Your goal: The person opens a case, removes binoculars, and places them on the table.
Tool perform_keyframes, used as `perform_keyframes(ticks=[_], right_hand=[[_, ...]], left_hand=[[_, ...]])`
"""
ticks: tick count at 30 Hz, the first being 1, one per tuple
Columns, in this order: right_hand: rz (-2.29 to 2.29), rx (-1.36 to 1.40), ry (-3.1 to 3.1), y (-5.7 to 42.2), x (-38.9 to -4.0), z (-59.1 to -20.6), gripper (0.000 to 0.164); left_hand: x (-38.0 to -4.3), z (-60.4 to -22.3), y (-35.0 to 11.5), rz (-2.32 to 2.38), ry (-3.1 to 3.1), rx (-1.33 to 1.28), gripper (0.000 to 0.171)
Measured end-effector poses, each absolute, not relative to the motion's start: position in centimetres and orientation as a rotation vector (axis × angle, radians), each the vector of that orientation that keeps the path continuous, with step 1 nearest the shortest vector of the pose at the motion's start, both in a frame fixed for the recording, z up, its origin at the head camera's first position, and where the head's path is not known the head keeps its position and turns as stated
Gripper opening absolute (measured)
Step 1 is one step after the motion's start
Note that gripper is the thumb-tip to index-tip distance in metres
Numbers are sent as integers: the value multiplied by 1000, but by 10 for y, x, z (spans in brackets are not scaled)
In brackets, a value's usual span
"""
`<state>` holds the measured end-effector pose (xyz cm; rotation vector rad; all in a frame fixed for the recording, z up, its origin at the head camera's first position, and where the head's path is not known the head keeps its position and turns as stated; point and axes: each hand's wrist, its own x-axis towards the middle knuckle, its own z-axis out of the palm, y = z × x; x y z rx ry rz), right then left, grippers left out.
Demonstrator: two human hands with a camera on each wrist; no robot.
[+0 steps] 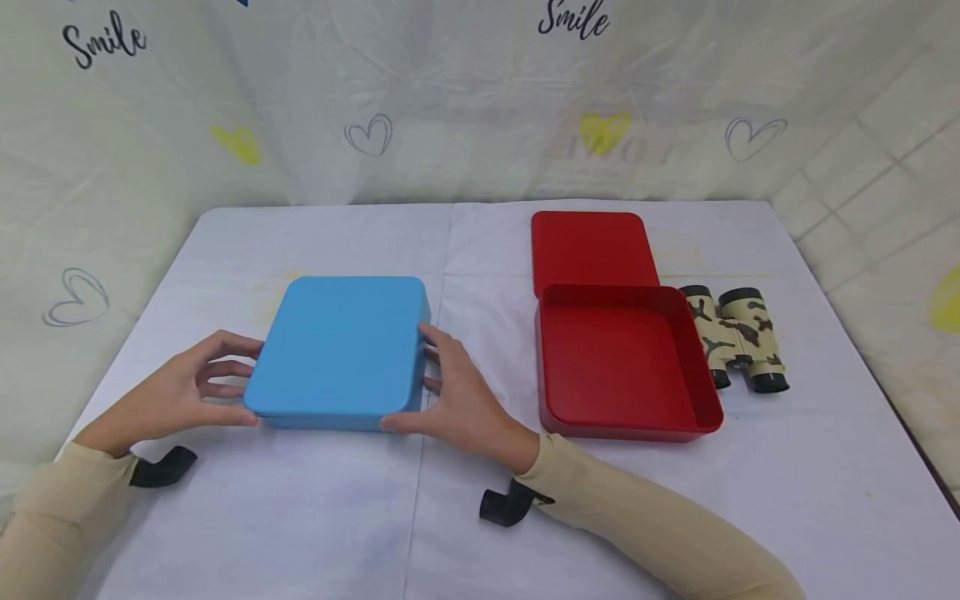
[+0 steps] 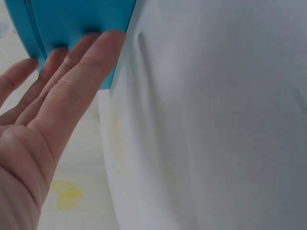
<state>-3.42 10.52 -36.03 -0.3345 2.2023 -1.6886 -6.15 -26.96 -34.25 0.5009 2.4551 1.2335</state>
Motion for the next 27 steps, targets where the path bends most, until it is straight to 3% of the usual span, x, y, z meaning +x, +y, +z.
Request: perform_keyframes(ticks=[14,27], right_hand=[[-1661,-359,2335,107,-46,-363,101],[-1614,-228,2369,101,-57,-361,94]], left_hand=[[-86,-344,-268,1399,2472,492,84],[-109,-351,-258,1403,2516,516,79]])
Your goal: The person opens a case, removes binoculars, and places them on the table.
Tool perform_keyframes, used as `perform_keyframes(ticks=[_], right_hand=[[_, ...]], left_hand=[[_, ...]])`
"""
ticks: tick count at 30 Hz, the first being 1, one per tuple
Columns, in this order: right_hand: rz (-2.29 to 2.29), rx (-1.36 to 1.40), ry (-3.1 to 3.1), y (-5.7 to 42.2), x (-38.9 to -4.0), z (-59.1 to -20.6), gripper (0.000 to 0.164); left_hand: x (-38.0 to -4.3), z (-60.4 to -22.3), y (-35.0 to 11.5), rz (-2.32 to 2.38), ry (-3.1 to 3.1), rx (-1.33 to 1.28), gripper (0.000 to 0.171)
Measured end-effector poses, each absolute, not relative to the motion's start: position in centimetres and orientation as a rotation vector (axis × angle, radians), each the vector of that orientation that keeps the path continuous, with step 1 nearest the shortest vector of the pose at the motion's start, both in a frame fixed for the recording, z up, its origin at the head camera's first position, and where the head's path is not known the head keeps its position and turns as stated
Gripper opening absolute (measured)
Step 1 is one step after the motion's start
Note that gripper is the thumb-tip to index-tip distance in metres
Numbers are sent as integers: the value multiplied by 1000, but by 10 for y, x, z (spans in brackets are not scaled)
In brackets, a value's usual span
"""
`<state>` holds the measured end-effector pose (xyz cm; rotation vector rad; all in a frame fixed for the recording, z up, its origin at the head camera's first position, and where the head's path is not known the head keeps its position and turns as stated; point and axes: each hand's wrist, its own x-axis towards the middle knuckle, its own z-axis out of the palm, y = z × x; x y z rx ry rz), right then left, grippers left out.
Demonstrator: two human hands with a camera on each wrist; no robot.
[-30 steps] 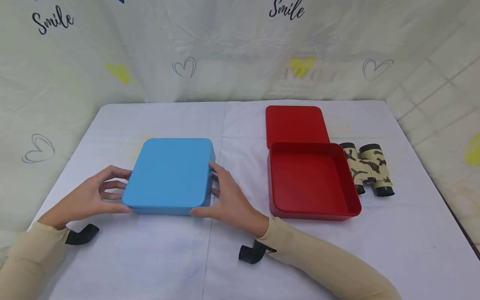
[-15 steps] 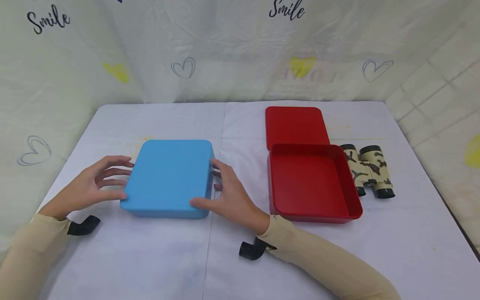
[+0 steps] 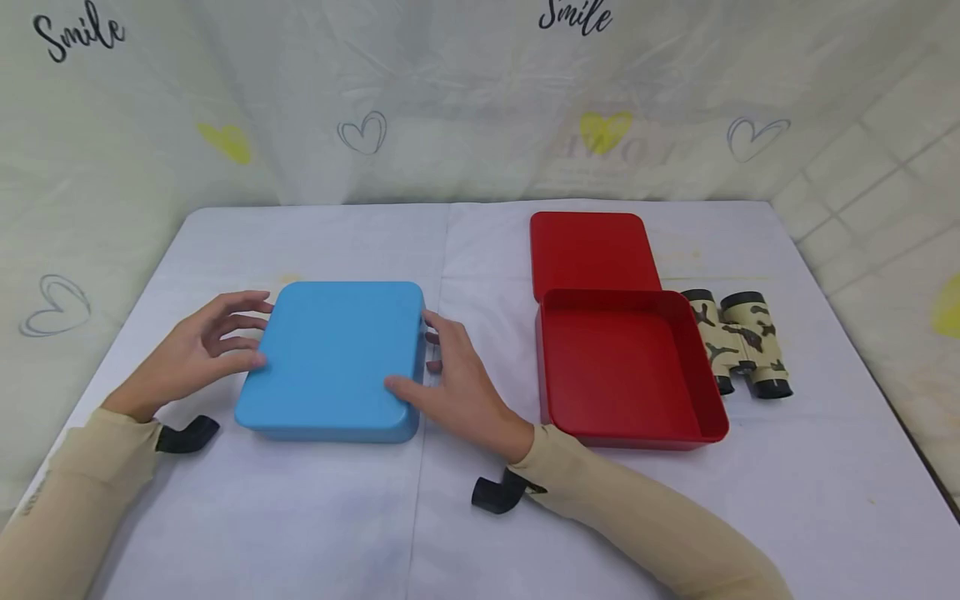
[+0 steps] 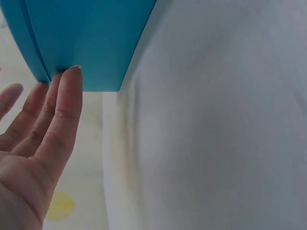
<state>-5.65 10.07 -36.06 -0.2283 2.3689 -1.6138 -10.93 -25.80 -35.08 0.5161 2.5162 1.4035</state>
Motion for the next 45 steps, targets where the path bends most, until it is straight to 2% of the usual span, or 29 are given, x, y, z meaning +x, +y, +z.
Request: perform_keyframes(ticks=[19,29,37,45], right_hand=[[-1634,-221,2404,99,-60,-363,82],[-1671,-236,2391,101,-62,-361,81],[-1752,-231,2437,102,-60,-357,70],[-1796,-195,2438,104,-59,-356,58]], left_hand=[[-113,-359,-260,1413,2513,475,68],[-111,-355,-259,1375,2457,375,71],[-112,-349,-259,1314,2470,325,70],[-110,-336,-258,1114,2523,124,74]])
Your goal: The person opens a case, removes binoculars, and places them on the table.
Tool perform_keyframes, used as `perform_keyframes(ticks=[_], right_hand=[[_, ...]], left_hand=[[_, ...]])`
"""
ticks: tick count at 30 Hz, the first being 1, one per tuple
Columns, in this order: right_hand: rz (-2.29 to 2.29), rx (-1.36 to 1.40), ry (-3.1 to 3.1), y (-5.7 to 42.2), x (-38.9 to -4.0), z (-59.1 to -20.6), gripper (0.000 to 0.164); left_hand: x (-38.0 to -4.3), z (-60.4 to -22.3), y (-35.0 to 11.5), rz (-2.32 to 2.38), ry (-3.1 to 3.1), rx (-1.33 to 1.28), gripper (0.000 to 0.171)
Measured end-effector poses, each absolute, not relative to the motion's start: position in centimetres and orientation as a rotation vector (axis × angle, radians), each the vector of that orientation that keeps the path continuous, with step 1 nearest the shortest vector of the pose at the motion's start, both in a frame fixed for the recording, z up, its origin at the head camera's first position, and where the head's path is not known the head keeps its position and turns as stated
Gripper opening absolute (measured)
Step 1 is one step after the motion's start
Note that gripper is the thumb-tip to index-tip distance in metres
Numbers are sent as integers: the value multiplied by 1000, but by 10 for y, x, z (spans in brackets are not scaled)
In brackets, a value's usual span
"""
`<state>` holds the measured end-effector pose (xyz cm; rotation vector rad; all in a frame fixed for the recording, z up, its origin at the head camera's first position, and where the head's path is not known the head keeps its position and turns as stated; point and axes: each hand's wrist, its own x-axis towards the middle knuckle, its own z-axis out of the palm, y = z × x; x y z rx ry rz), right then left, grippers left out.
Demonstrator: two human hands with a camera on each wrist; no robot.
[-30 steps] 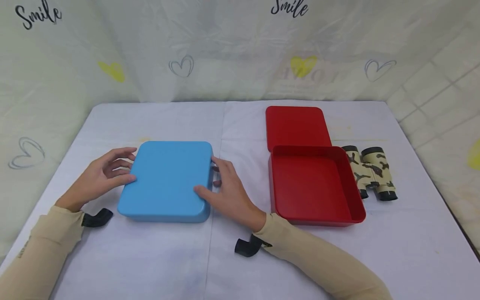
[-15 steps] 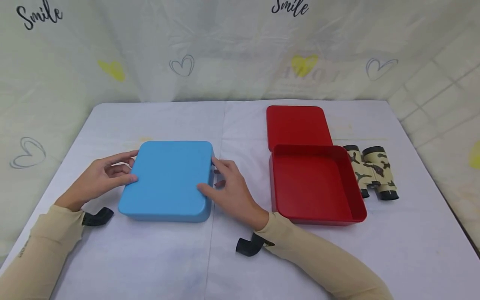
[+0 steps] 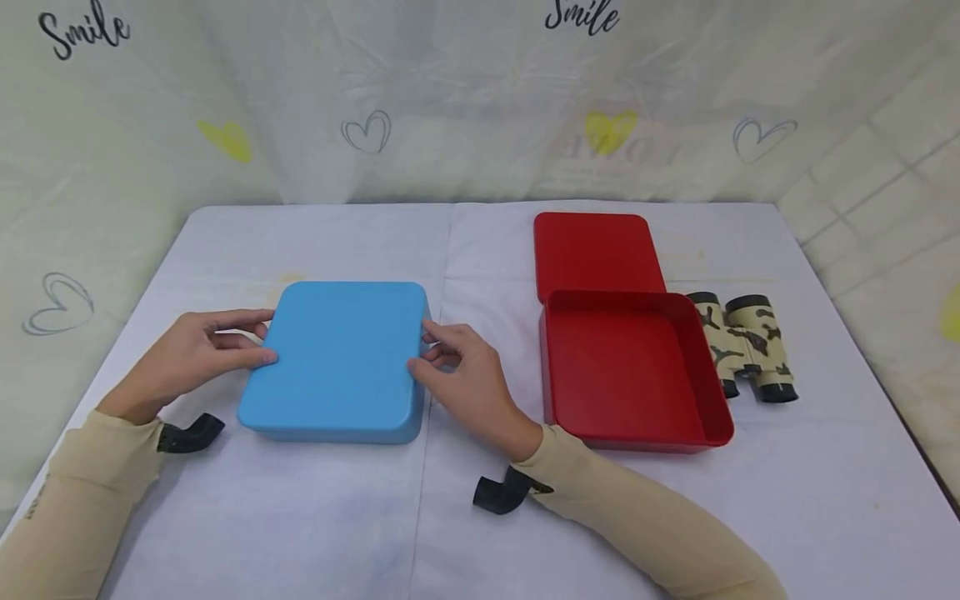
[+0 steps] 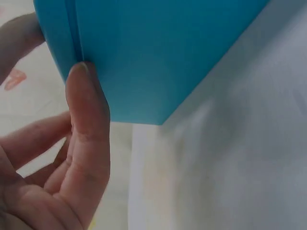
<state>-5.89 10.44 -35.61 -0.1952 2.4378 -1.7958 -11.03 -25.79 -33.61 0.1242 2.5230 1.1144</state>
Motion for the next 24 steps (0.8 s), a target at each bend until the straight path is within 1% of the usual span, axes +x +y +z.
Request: perform_keyframes(ticks=[14,24], right_hand=[[-1827,-181,2371,104,-60,-355,61],[-1842,-170,2357,104,-59,-356,62]], left_hand=[[-110,-336,-259,1186,2457,-9,69],[-110,-335,-257,1241,2409,-29,66]])
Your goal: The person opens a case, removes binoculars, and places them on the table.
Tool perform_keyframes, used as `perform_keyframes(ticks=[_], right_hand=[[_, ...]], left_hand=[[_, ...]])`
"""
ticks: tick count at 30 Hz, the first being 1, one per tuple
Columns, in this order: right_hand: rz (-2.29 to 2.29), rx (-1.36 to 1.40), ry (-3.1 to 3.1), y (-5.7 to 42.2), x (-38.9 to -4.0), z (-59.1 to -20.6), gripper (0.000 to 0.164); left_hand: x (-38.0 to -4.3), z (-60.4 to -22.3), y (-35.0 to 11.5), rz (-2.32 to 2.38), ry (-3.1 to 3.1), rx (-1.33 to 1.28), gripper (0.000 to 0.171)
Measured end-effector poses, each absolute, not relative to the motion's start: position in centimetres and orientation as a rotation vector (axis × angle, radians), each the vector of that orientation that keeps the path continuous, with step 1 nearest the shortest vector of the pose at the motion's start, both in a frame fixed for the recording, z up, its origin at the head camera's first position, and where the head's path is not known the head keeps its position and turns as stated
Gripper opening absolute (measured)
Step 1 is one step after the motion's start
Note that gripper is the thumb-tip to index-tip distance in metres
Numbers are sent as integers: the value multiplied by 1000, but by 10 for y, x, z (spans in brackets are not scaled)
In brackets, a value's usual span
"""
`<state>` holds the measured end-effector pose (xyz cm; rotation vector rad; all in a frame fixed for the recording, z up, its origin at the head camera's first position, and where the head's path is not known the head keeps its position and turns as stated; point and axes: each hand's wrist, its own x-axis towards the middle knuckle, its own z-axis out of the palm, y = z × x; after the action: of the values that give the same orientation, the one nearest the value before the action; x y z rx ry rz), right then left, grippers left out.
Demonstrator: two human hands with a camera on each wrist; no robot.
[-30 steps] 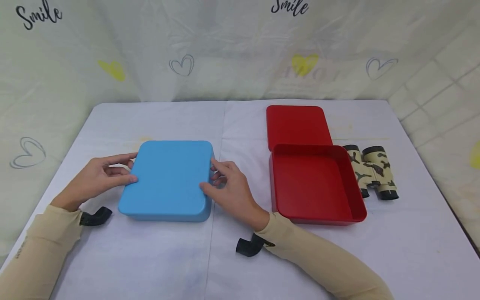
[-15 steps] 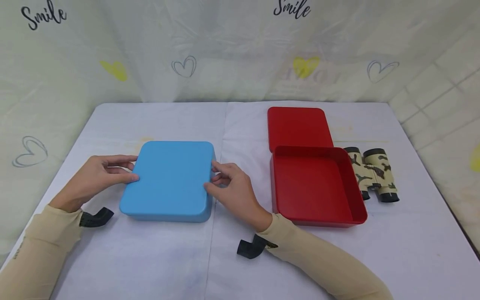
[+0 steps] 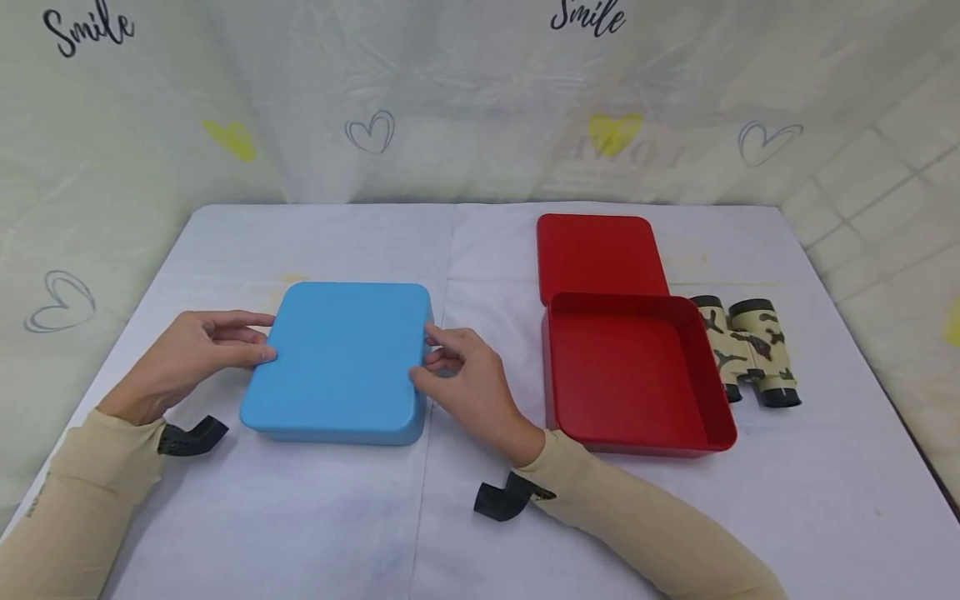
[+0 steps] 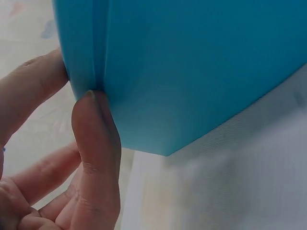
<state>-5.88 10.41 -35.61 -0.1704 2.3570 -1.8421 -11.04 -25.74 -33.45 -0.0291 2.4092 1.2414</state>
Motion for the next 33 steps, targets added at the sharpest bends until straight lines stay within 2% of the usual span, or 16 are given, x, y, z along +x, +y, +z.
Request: perform_keyframes(ticks=[18,24,33], right_hand=[[-1870,-122,2309,104,-55,-355,60],[-1838,-16,2246,105,-56,-353,61],[-1853,206,2058,108,-60,-341,52]], left_hand=[[-111,-336,-258,1290,2303,-25,67],[-111,-334,-258,1292,2288,-25,67],[-111,-332,-258,1376,2222,-20,66]])
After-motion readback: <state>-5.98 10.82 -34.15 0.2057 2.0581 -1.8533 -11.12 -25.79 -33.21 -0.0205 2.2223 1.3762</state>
